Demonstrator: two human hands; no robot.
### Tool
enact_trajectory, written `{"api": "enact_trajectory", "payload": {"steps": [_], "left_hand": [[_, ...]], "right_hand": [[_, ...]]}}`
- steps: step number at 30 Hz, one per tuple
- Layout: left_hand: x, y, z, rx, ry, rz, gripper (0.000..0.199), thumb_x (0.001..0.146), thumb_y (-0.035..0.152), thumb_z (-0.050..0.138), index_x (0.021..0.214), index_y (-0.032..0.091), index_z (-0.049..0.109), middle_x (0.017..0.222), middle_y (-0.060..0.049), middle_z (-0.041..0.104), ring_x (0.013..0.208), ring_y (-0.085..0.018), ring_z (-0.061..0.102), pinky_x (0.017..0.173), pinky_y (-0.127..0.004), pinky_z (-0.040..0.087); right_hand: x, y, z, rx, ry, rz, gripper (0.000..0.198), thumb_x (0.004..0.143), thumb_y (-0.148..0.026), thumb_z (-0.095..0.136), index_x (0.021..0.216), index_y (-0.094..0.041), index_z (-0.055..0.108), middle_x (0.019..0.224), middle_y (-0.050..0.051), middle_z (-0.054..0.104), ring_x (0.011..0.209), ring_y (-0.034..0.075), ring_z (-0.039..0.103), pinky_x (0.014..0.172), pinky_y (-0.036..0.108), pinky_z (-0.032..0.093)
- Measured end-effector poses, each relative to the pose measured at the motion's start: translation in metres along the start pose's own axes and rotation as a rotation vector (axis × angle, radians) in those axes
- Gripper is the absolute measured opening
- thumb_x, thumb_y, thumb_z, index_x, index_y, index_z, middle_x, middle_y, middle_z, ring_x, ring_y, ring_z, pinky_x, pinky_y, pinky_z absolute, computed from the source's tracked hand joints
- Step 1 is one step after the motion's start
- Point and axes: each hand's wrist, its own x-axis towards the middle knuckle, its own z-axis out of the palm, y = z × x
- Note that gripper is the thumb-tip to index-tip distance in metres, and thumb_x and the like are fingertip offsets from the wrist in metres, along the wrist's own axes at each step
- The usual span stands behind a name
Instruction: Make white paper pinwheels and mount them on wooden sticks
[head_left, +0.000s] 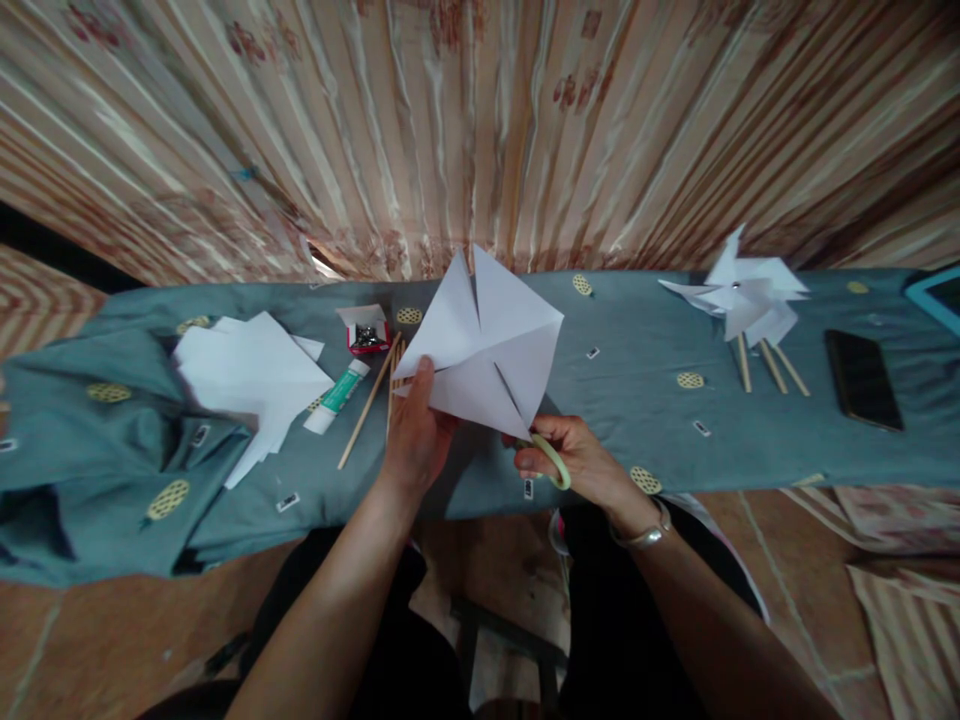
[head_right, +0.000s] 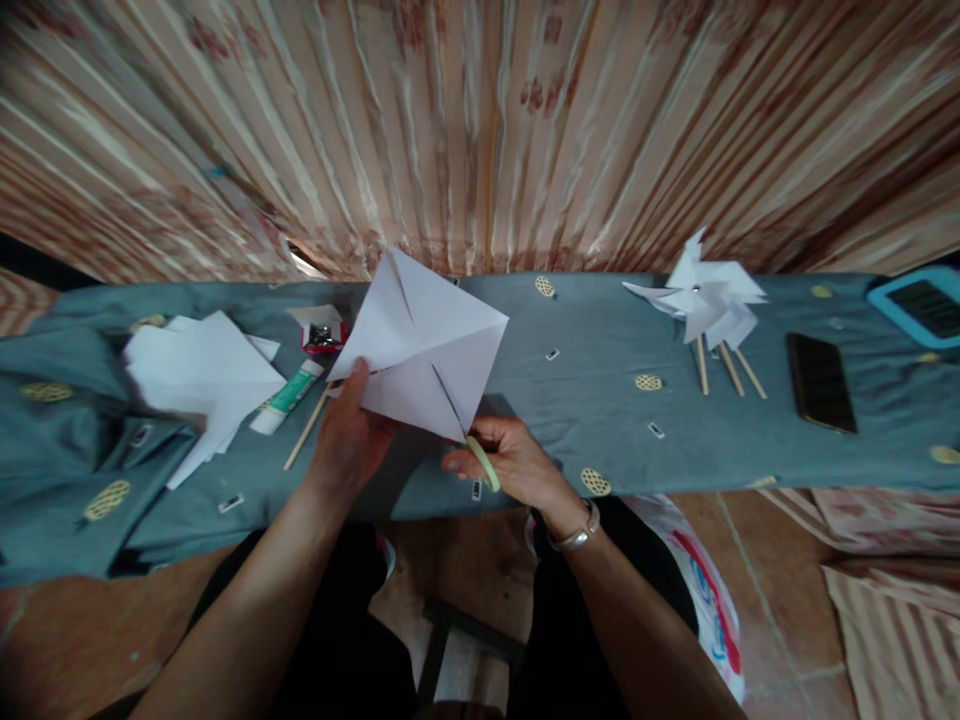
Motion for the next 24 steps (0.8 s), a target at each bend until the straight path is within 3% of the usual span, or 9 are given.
{"api": "enact_trajectory", "payload": {"steps": [9, 15, 24], "left_hand": [[0.0006, 0.0006, -0.0019, 0.02, -0.013, -0.02, 0.033, 0.085, 0.042, 0.07, 0.112, 0.023, 0.063, 0.109, -0.007, 0.073, 0.102, -0.027, 0.07, 0.074, -0.032, 0.061], [0.0003, -0.001, -0.001, 0.038, -0.026, -0.021, 0.032, 0.085, 0.044, 0.069, 0.108, 0.023, 0.064, 0.108, -0.007, 0.073, 0.105, -0.029, 0.069, 0.076, -0.034, 0.061], [-0.0003, -0.0005, -0.0003, 0.029, -0.034, -0.029, 0.032, 0.084, 0.044, 0.07, 0.108, 0.023, 0.065, 0.099, -0.006, 0.074, 0.098, -0.027, 0.071, 0.075, -0.033, 0.061]], "right_hand": [[-0.0004, 0.0014, 0.0004, -0.004, 0.023, -0.009, 0.05, 0.051, -0.054, 0.091, 0.074, -0.016, 0.068, 0.056, -0.006, 0.054, 0.05, 0.006, 0.048, 0.047, 0.019, 0.039], [-0.0002, 0.0031, -0.0009, -0.009, 0.027, -0.02, 0.052, 0.053, -0.059, 0.088, 0.069, -0.015, 0.064, 0.057, -0.005, 0.055, 0.052, 0.007, 0.051, 0.048, 0.019, 0.04], [-0.0012, 0.0018, -0.0018, -0.017, 0.031, 0.013, 0.053, 0.05, -0.058, 0.089, 0.068, -0.014, 0.065, 0.055, -0.006, 0.055, 0.049, 0.005, 0.048, 0.046, 0.019, 0.038]]}}
